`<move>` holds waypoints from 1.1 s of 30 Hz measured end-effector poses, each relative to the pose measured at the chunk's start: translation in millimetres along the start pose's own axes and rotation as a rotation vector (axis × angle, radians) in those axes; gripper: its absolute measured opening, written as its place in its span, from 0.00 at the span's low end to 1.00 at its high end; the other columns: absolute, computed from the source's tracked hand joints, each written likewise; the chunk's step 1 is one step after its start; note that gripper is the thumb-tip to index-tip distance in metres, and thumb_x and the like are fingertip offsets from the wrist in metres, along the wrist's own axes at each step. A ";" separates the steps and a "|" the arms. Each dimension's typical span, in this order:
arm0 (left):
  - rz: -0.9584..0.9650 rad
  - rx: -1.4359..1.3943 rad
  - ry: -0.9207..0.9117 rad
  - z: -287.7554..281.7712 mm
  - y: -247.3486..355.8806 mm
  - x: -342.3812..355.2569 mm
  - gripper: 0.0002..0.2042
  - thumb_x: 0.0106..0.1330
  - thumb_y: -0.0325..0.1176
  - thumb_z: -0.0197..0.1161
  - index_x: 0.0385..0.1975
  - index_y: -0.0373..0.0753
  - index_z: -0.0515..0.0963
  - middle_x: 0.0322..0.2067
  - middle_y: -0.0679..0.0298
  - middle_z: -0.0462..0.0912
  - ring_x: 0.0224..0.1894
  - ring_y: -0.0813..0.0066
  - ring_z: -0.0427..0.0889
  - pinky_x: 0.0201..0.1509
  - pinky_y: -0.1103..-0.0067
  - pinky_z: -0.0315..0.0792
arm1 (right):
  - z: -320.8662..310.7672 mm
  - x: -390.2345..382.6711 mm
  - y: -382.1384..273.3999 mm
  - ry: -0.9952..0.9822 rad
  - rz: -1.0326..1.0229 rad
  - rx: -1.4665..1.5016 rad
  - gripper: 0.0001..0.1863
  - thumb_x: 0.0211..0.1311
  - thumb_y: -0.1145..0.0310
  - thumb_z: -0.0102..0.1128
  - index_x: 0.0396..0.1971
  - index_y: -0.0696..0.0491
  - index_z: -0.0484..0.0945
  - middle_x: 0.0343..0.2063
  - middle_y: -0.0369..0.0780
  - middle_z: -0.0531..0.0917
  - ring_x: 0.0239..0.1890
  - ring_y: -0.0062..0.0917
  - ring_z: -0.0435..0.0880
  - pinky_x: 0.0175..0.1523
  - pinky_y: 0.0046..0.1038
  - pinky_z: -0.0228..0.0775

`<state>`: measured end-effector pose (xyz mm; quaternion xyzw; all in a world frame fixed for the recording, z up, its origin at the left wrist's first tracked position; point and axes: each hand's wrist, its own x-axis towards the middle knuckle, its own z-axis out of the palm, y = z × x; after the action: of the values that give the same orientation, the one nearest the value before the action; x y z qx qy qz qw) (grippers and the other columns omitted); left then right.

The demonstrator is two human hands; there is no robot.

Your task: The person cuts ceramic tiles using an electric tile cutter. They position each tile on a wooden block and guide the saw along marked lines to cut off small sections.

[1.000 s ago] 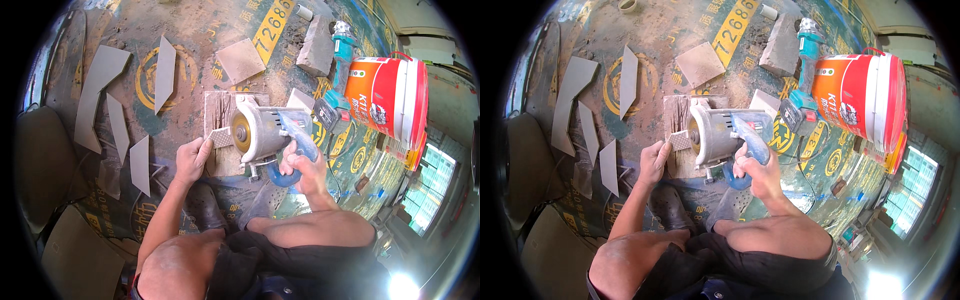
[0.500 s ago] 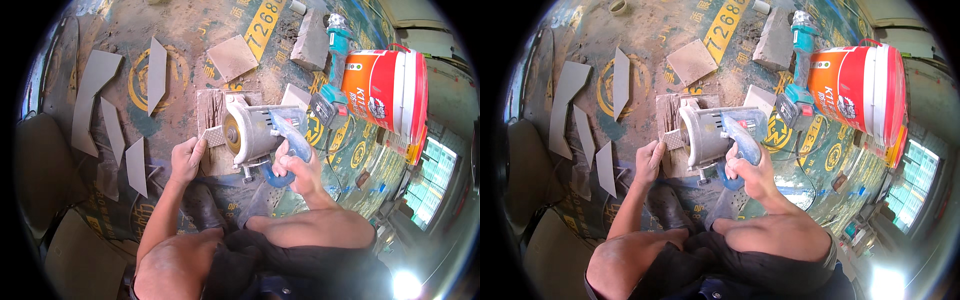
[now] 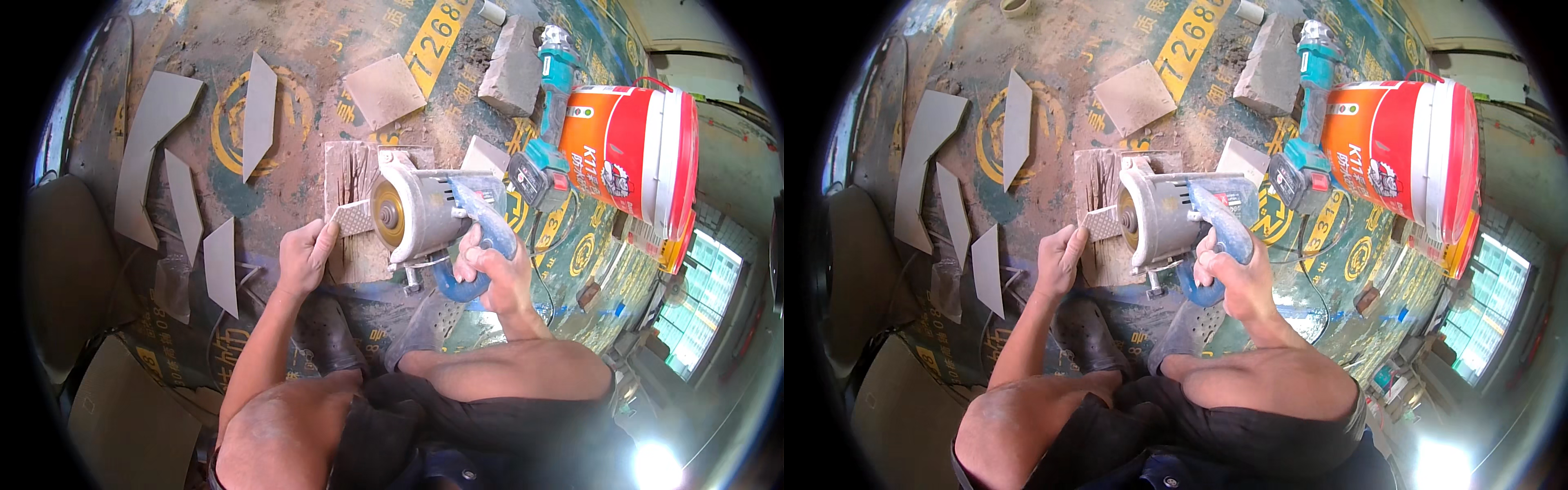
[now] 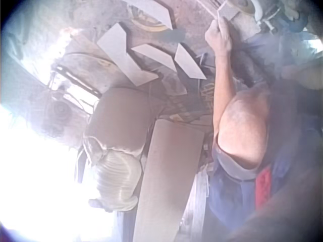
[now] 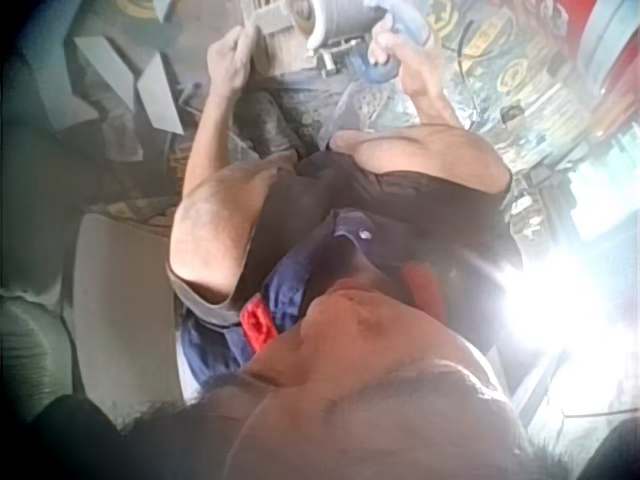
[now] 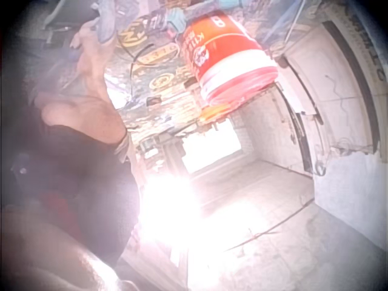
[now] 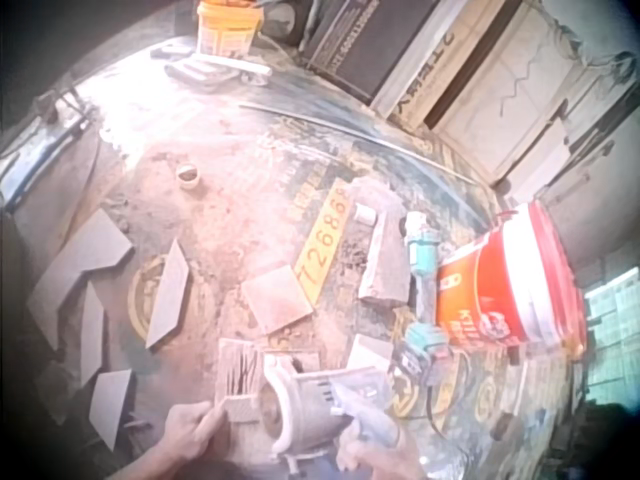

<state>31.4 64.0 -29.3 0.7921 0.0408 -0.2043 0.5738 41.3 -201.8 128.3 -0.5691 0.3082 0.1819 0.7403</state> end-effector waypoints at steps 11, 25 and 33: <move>0.002 0.021 0.010 0.2 0.6 0.0 0.24 0.75 0.49 0.55 0.23 0.33 0.70 0.19 0.51 0.64 0.20 0.58 0.63 0.27 0.69 0.64 | -7.3 1.6 1.6 0.017 -0.013 0.010 0.09 0.55 0.76 0.59 0.36 0.56 0.72 0.26 0.38 0.75 0.22 0.20 0.75 0.32 0.29 0.72; -0.024 0.021 0.006 0.4 -0.7 -0.1 0.24 0.75 0.47 0.56 0.22 0.33 0.68 0.18 0.52 0.61 0.20 0.62 0.61 0.26 0.69 0.62 | -14.6 1.3 0.9 0.033 0.002 0.042 0.10 0.54 0.75 0.59 0.36 0.56 0.72 0.26 0.38 0.74 0.22 0.21 0.74 0.33 0.30 0.72; -0.035 -0.040 -0.011 1.3 3.1 2.3 0.25 0.75 0.49 0.56 0.21 0.33 0.68 0.18 0.54 0.62 0.21 0.63 0.61 0.27 0.70 0.63 | -15.2 -4.8 -2.0 -0.074 0.012 0.062 0.10 0.52 0.75 0.60 0.35 0.56 0.72 0.27 0.39 0.75 0.22 0.21 0.73 0.32 0.29 0.70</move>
<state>34.1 61.3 -27.7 0.7784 0.0558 -0.2178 0.5862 35.2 -216.5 130.5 -0.5371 0.2893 0.1976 0.7674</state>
